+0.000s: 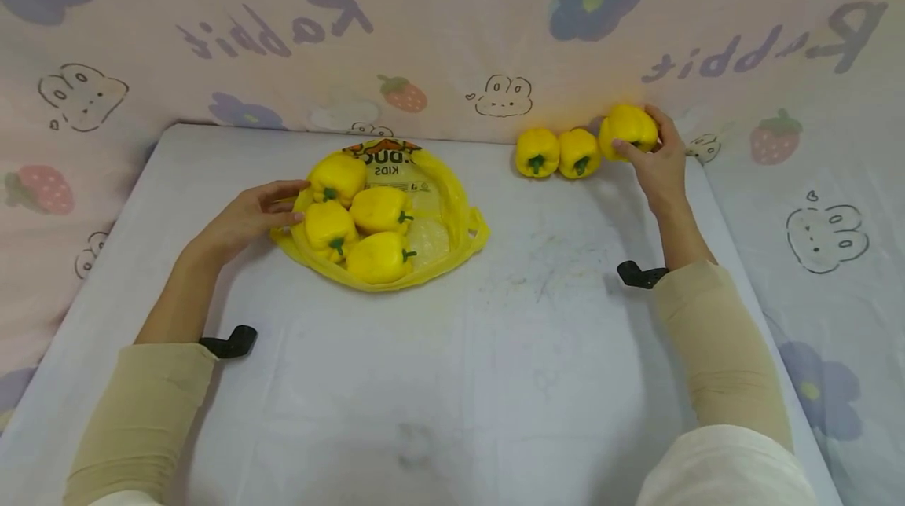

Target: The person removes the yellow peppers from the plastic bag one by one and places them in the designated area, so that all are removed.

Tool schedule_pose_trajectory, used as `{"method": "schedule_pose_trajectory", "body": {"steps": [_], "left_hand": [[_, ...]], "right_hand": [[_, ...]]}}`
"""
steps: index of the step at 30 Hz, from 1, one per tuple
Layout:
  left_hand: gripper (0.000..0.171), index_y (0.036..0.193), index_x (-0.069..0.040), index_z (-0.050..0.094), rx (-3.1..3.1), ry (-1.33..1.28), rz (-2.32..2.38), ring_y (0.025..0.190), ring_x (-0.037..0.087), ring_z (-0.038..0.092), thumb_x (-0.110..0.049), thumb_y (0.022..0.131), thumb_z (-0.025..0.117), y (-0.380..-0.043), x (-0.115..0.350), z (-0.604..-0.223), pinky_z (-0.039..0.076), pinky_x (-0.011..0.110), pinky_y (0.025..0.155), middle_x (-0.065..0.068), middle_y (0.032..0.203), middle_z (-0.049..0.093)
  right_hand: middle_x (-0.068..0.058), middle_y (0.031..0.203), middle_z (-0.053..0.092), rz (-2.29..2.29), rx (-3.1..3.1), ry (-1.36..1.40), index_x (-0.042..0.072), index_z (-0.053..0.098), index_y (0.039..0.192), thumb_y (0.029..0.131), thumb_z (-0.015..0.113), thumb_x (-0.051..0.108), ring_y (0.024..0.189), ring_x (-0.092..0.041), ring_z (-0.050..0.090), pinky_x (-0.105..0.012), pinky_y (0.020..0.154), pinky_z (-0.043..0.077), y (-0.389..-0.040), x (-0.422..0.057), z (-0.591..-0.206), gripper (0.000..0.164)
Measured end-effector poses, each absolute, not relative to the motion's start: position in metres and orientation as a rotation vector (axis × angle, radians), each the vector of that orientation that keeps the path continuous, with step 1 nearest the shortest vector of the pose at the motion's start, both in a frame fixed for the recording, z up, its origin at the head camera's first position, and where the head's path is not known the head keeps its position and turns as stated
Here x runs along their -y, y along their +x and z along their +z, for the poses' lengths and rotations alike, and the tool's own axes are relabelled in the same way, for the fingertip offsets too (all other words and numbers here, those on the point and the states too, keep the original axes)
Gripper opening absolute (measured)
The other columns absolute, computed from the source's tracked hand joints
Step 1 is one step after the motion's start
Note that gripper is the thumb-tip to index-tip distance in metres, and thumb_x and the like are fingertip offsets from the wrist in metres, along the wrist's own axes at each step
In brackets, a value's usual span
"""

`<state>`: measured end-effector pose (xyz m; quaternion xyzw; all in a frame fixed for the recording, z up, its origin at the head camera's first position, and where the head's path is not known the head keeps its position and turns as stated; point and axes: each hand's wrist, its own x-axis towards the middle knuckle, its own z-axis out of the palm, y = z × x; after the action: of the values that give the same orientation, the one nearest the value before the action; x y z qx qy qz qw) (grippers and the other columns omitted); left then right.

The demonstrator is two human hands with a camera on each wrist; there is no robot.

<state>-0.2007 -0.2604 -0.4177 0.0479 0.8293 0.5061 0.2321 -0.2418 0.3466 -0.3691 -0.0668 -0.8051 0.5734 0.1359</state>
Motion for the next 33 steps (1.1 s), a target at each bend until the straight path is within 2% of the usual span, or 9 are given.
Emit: {"method": "schedule_pose_trajectory", "body": {"steps": [11,20,27,33], "left_hand": [[0.067,0.153,-0.015,0.038,-2.259,0.149,1.417,0.143,0.037,0.03,-0.028,0.095,0.069,-0.198,0.256,-0.421,0.026,0.055,0.116,0.01,0.158,0.033],[0.067,0.153,-0.014,0.038,-2.293,0.158,1.406,0.142,0.038,0.031,-0.028,0.095,0.069,-0.197,0.26,-0.418,0.027,0.055,0.115,0.01,0.158,0.034],[0.067,0.153,-0.015,0.038,-2.29,0.145,1.407,0.142,0.037,0.031,-0.029,0.095,0.069,-0.197,0.259,-0.418,0.028,0.054,0.115,0.01,0.158,0.034],[0.068,0.153,-0.013,0.038,-2.288,0.139,1.406,0.142,0.037,0.032,-0.028,0.095,0.069,-0.198,0.258,-0.418,0.028,0.054,0.115,0.011,0.158,0.034]], "right_hand": [[-0.004,0.157,0.037,1.542,2.453,-0.287,0.015,0.037,0.154,0.091,0.072,0.017,0.129,-0.015,0.039,-0.026,0.107,0.037,-0.23,-0.354,-0.376,0.072],[0.001,0.16,0.032,1.569,2.469,-0.313,0.02,0.033,0.156,0.092,0.071,0.021,0.136,-0.012,0.034,-0.023,0.114,0.026,-0.248,-0.369,-0.406,0.075],[0.003,0.161,0.03,1.494,2.548,-0.34,0.025,0.029,0.157,0.093,0.071,0.032,0.142,-0.012,0.031,-0.025,0.118,0.021,-0.252,-0.379,-0.422,0.077],[0.002,0.163,0.024,1.496,2.561,-0.326,0.022,0.023,0.159,0.095,0.068,0.032,0.146,-0.012,0.026,-0.025,0.118,0.02,-0.252,-0.379,-0.428,0.079]]}}
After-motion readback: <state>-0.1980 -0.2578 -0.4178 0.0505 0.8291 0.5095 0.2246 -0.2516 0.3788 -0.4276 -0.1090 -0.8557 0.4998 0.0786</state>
